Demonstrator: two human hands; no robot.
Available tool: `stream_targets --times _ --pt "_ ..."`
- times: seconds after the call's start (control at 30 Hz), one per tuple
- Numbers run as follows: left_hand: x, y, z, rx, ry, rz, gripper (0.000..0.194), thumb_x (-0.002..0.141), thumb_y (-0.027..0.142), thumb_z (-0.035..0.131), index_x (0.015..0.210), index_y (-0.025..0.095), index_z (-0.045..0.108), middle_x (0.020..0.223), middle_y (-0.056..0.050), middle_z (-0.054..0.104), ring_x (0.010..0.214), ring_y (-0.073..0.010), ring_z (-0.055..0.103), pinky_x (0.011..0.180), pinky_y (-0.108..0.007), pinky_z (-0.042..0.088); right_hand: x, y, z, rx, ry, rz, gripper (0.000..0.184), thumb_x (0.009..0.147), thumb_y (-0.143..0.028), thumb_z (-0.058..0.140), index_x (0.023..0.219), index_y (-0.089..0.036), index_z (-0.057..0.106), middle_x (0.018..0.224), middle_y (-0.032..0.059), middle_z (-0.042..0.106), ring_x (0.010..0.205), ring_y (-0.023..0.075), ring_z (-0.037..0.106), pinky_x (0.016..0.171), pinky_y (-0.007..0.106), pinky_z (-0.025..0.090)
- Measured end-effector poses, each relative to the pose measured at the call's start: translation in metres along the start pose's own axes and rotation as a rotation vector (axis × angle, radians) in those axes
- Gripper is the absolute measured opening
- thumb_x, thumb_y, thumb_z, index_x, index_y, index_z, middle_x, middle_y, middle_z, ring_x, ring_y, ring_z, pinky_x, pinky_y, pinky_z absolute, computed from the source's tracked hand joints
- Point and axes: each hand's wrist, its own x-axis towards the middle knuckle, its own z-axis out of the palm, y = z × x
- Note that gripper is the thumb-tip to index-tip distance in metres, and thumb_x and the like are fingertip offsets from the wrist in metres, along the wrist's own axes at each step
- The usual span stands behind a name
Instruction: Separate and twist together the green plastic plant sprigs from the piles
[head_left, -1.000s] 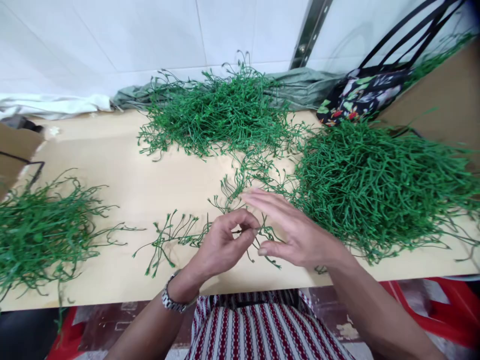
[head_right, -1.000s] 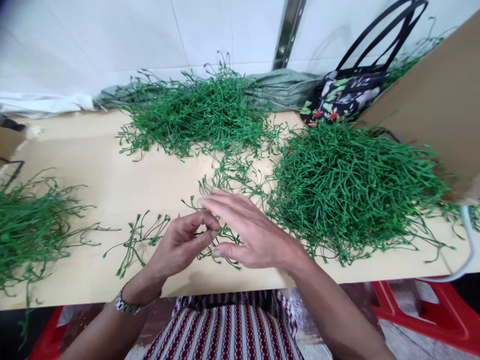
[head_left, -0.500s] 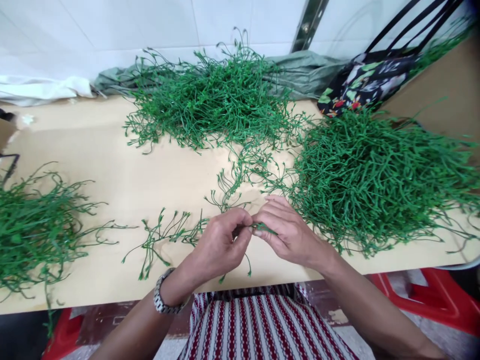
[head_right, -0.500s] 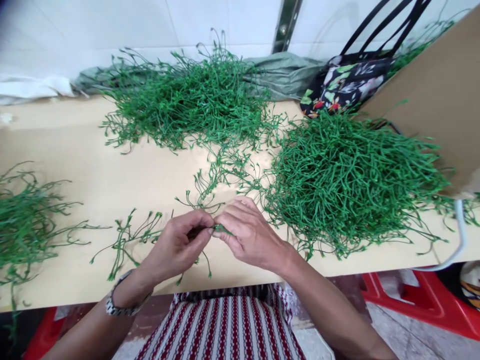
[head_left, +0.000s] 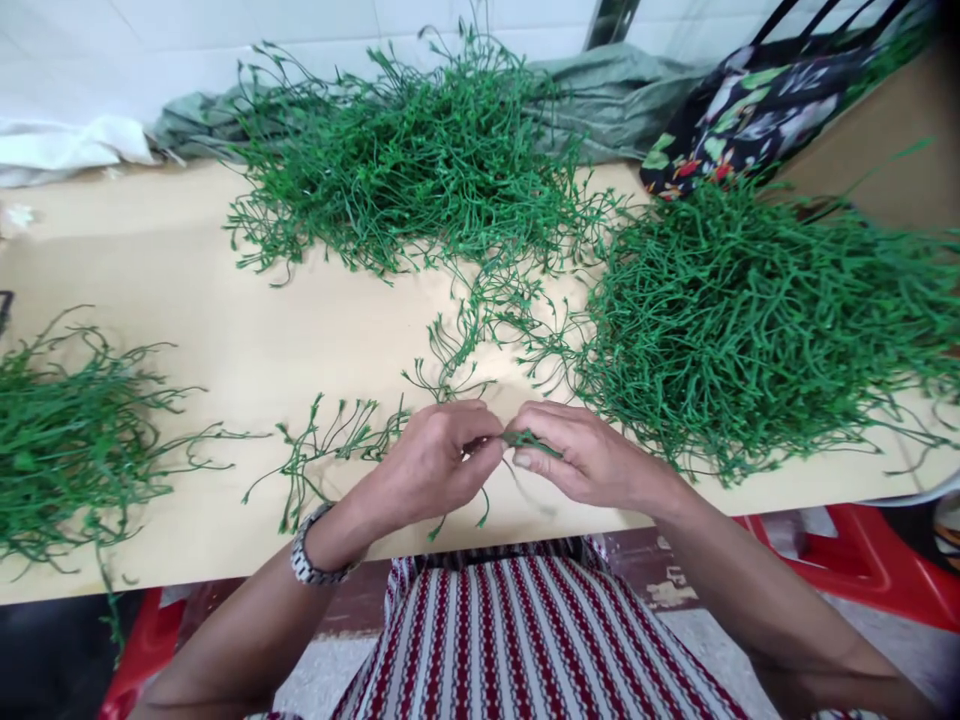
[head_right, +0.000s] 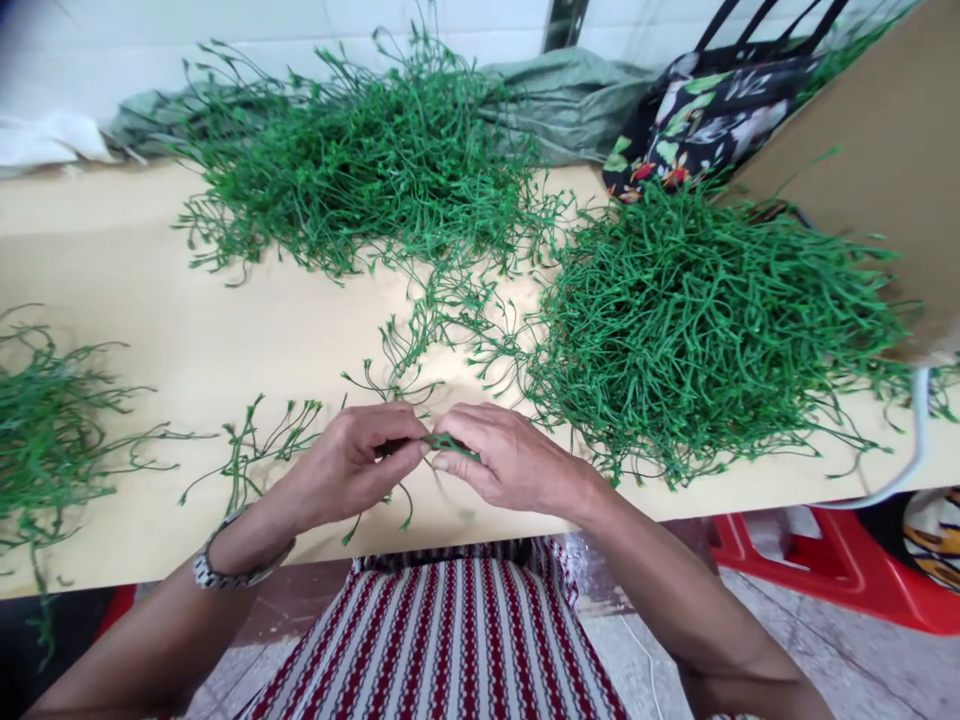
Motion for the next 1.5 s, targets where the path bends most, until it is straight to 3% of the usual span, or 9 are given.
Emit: stream_targets --times 0.2,0.5,0.73,0.9,1.03,1.17,1.37,1.43,1.5 --pt "0.001 0.002 0.000 -0.002 -0.012 -0.042 0.018 0.074 0.011 0.043 0.059 0.013 0.052 0.054 0.002 0.046 0.051 -0.0068 0.038 0.050 -0.019 0.030 -0.002 -0.003 0.000 -0.042 0.100 -0.042 0.018 0.086 -0.032 0.047 0.084 -0.015 0.053 0.078 0.0056 0.056 0.078 0.0161 0.050 0.075 0.030 0.038" --pt "-0.002 0.002 0.002 0.235 -0.094 0.036 0.021 0.076 0.015 0.041 0.055 0.015 0.046 0.047 0.004 0.035 0.044 -0.0061 0.028 0.046 -0.020 0.025 -0.009 -0.003 0.004 -0.049 0.115 -0.025 0.016 0.085 -0.026 0.045 0.077 -0.015 0.054 0.072 0.0041 0.057 0.071 0.0147 0.051 0.071 0.031 0.039" --pt "0.000 0.003 0.002 0.358 -0.126 0.109 0.021 0.078 0.015 0.039 0.062 0.015 0.053 0.059 0.000 0.050 0.053 -0.0094 0.043 0.054 -0.022 0.033 -0.013 -0.002 0.003 -0.137 0.151 -0.005 0.017 0.079 -0.013 0.046 0.092 -0.018 0.057 0.095 0.0042 0.062 0.094 0.0153 0.055 0.100 0.039 0.029" --pt "-0.001 0.005 0.005 0.280 -0.124 0.088 0.016 0.078 0.014 0.041 0.068 0.014 0.054 0.065 -0.001 0.052 0.059 -0.0105 0.046 0.057 -0.023 0.036 -0.013 0.000 0.007 -0.166 0.198 -0.061 0.012 0.082 -0.014 0.045 0.080 -0.015 0.057 0.081 0.0052 0.060 0.081 0.0154 0.053 0.082 0.033 0.040" --pt "-0.004 0.003 0.009 0.200 -0.123 0.113 0.019 0.076 0.010 0.040 0.058 0.015 0.046 0.053 0.002 0.044 0.049 -0.0074 0.039 0.050 -0.021 0.032 -0.015 -0.001 0.008 -0.214 0.175 -0.090 0.019 0.081 -0.011 0.039 0.067 -0.016 0.051 0.064 0.0022 0.046 0.063 0.0130 0.042 0.063 0.028 0.037" --pt "-0.007 0.003 0.013 0.126 -0.210 0.227 0.023 0.069 0.007 0.043 0.049 0.016 0.037 0.045 0.006 0.032 0.041 -0.0054 0.029 0.044 -0.021 0.026 -0.016 -0.008 0.003 -0.174 0.011 -0.189 0.020 0.073 -0.006 0.035 0.059 -0.018 0.041 0.058 -0.0007 0.034 0.055 0.0119 0.031 0.055 0.026 0.030" --pt "-0.016 0.005 0.008 -0.020 -0.347 0.372 0.026 0.063 -0.001 0.041 0.046 0.017 0.034 0.043 0.006 0.030 0.040 -0.0052 0.027 0.042 -0.022 0.024 -0.016 -0.010 -0.013 0.052 -0.311 -0.262 0.019 0.070 -0.006 0.036 0.056 -0.019 0.034 0.054 -0.0018 0.034 0.053 0.0109 0.034 0.054 0.025 0.029" --pt "-0.017 0.003 0.001 -0.063 -0.326 0.352 0.029 0.067 -0.001 0.042 0.046 0.017 0.033 0.042 0.006 0.031 0.040 -0.0057 0.029 0.042 -0.022 0.026 -0.017 -0.004 -0.018 0.096 -0.308 -0.231 0.022 0.073 -0.005 0.036 0.055 -0.018 0.035 0.053 -0.0024 0.033 0.052 0.0099 0.034 0.052 0.024 0.028" --pt "-0.015 0.000 -0.005 -0.029 -0.253 0.321 0.031 0.072 0.003 0.043 0.047 0.018 0.035 0.043 0.006 0.032 0.041 -0.0067 0.031 0.044 -0.024 0.027 -0.018 0.002 -0.021 0.119 -0.200 -0.159 0.023 0.080 -0.008 0.038 0.059 -0.018 0.042 0.055 -0.0024 0.036 0.053 0.0091 0.035 0.052 0.024 0.028"
